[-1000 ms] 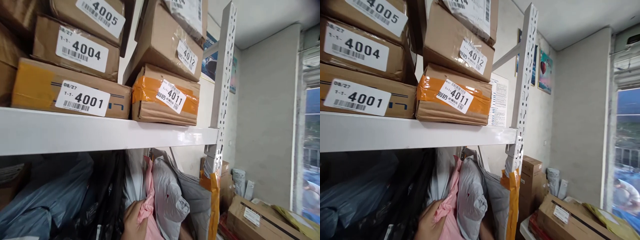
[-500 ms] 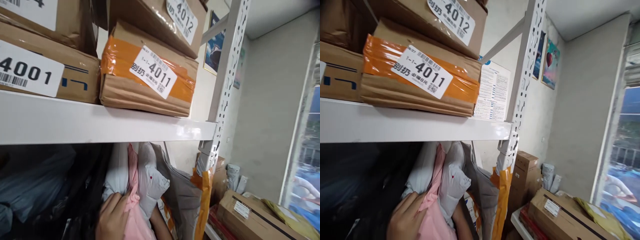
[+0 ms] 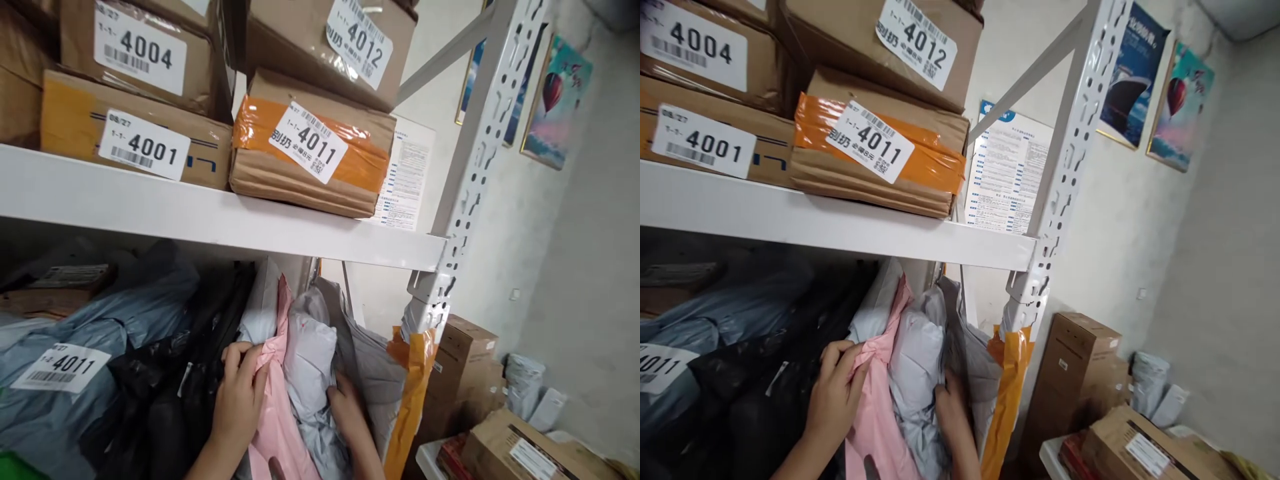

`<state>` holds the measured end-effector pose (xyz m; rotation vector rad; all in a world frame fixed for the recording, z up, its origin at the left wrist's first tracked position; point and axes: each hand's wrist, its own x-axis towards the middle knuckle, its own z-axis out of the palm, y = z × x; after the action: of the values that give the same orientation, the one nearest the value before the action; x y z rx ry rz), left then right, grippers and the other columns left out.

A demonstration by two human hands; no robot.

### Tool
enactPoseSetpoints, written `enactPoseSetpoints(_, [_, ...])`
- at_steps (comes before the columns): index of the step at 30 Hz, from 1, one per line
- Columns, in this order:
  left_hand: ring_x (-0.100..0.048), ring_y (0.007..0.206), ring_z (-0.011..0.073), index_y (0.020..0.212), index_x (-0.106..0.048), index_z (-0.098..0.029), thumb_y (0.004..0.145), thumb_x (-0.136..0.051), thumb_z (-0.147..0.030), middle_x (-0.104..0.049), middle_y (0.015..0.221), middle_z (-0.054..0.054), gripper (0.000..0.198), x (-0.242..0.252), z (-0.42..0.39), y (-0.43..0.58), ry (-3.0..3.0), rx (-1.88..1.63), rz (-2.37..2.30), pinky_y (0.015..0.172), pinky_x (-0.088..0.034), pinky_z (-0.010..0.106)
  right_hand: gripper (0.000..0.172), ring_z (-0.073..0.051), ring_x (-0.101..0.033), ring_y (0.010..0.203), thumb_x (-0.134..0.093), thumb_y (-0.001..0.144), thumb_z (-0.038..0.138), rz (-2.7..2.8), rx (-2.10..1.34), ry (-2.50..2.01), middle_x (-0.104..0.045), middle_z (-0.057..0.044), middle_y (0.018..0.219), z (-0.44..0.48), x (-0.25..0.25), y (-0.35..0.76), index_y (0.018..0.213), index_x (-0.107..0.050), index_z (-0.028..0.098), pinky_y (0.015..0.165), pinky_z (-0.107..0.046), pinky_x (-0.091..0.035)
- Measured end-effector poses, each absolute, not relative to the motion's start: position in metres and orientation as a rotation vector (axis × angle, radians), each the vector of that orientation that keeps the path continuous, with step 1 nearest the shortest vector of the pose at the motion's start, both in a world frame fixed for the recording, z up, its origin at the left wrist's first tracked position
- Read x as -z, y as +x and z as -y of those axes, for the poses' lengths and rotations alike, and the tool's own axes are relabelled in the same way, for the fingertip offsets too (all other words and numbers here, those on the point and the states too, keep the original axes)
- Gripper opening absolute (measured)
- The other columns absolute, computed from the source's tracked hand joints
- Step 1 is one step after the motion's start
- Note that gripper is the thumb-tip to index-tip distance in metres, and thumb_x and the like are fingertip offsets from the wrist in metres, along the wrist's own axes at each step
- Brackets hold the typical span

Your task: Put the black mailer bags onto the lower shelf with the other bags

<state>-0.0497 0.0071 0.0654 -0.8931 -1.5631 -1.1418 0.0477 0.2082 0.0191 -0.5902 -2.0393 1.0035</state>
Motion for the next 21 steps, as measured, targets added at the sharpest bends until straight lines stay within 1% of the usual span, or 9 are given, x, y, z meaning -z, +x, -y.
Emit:
enactPoseSetpoints(3, [-0.050,0.084,0.0165,0.095,-0.062,-0.017,0.092,-0.049,-0.017,-0.048,0.091,0.005,0.014,-0.069,-0.009,-0.045,-0.894,1.165,1.555,0.066,-0.048,0.022,0.054,-0.034,-0.062,0.106,-0.037,0.066,0.037,2.164,-1.045,-0.660,-0.071,-0.016,0.107,-0.200,-0.024,0.061,0.099,-0.072,0.013,0.094,-0.045,-0.047])
enactPoseSetpoints(5, [-0.049,0.085,0.0186,0.096,-0.064,-0.017,0.090,-0.051,-0.016,-0.049,0.091,0.006,0.014,-0.074,-0.008,-0.036,-0.892,1.130,1.581,0.069,-0.047,0.027,0.053,-0.038,-0.061,0.103,-0.037,0.063,0.041,2.138,-0.904,-0.715,-0.069,-0.021,0.104,-0.197,-0.021,0.062,0.090,-0.072,0.013,0.093,-0.050,-0.046])
enactPoseSetpoints(7, [-0.049,0.087,0.0206,0.107,-0.063,-0.018,0.089,-0.051,-0.014,-0.052,0.094,0.007,0.022,-0.079,-0.007,-0.022,-0.861,1.060,1.601,0.074,-0.044,0.032,0.048,-0.038,-0.061,0.099,-0.038,0.061,0.042,2.049,-0.810,-0.696,-0.067,-0.022,0.100,-0.196,-0.013,0.061,0.080,-0.072,0.014,0.092,-0.051,-0.046])
enactPoseSetpoints(10, [-0.051,0.097,0.0227,0.125,-0.057,-0.019,0.089,-0.053,-0.016,-0.056,0.107,0.009,0.037,-0.088,-0.011,0.003,-0.910,0.987,1.524,0.084,-0.041,0.038,0.045,-0.033,-0.062,0.098,-0.038,0.066,0.044,1.933,-0.933,-0.597,-0.070,-0.017,0.098,-0.198,0.007,0.064,0.078,-0.072,0.017,0.095,-0.046,-0.047])
enactPoseSetpoints(14, [-0.047,0.121,0.0289,0.137,-0.048,-0.015,0.083,-0.061,-0.034,-0.053,0.132,0.015,0.059,-0.097,-0.036,0.016,-1.082,0.984,1.604,0.101,-0.040,0.046,0.041,-0.028,-0.064,0.093,-0.047,0.073,0.055,1.819,-1.078,-0.601,-0.073,-0.009,0.091,-0.195,0.039,0.080,0.074,-0.070,0.022,0.089,-0.038,-0.051])
enactPoseSetpoints(16, [-0.052,0.116,0.0327,0.128,-0.057,-0.012,0.078,-0.069,-0.038,-0.061,0.122,0.016,0.058,-0.100,-0.052,0.009,-1.066,0.912,1.829,0.106,-0.035,0.058,0.043,-0.028,-0.065,0.091,-0.049,0.074,0.060,1.826,-1.099,-0.575,-0.073,-0.007,0.088,-0.192,0.049,0.087,0.069,-0.068,0.022,0.086,-0.037,-0.053])
enactPoseSetpoints(17, [-0.057,0.107,0.0321,0.116,-0.065,-0.014,0.077,-0.070,-0.035,-0.066,0.109,0.014,0.045,-0.101,-0.058,0.004,-1.088,0.855,1.925,0.105,-0.034,0.062,0.044,-0.028,-0.065,0.092,-0.049,0.075,0.061,1.835,-1.099,-0.560,-0.073,-0.007,0.088,-0.192,0.052,0.089,0.068,-0.068,0.022,0.085,-0.037,-0.053])
enactPoseSetpoints(19, [-0.062,0.089,0.0264,0.085,-0.071,-0.018,0.081,-0.066,-0.024,-0.068,0.083,0.005,0.009,-0.099,-0.062,-0.005,-1.207,0.767,1.992,0.104,-0.037,0.062,0.047,-0.030,-0.064,0.099,-0.047,0.079,0.062,1.855,-1.027,-0.586,-0.073,-0.007,0.093,-0.192,0.052,0.091,0.076,-0.071,0.022,0.087,-0.038,-0.053])
enactPoseSetpoints(21, [-0.062,0.080,0.0212,0.069,-0.066,-0.019,0.081,-0.060,-0.013,-0.065,0.072,0.001,0.015,-0.093,-0.054,-0.012,-1.287,0.805,1.892,0.103,-0.039,0.056,0.044,-0.029,-0.062,0.106,-0.048,0.086,0.059,1.864,-0.905,-0.659,-0.071,-0.007,0.103,-0.194,0.048,0.090,0.092,-0.071,0.022,0.092,-0.042,-0.052])
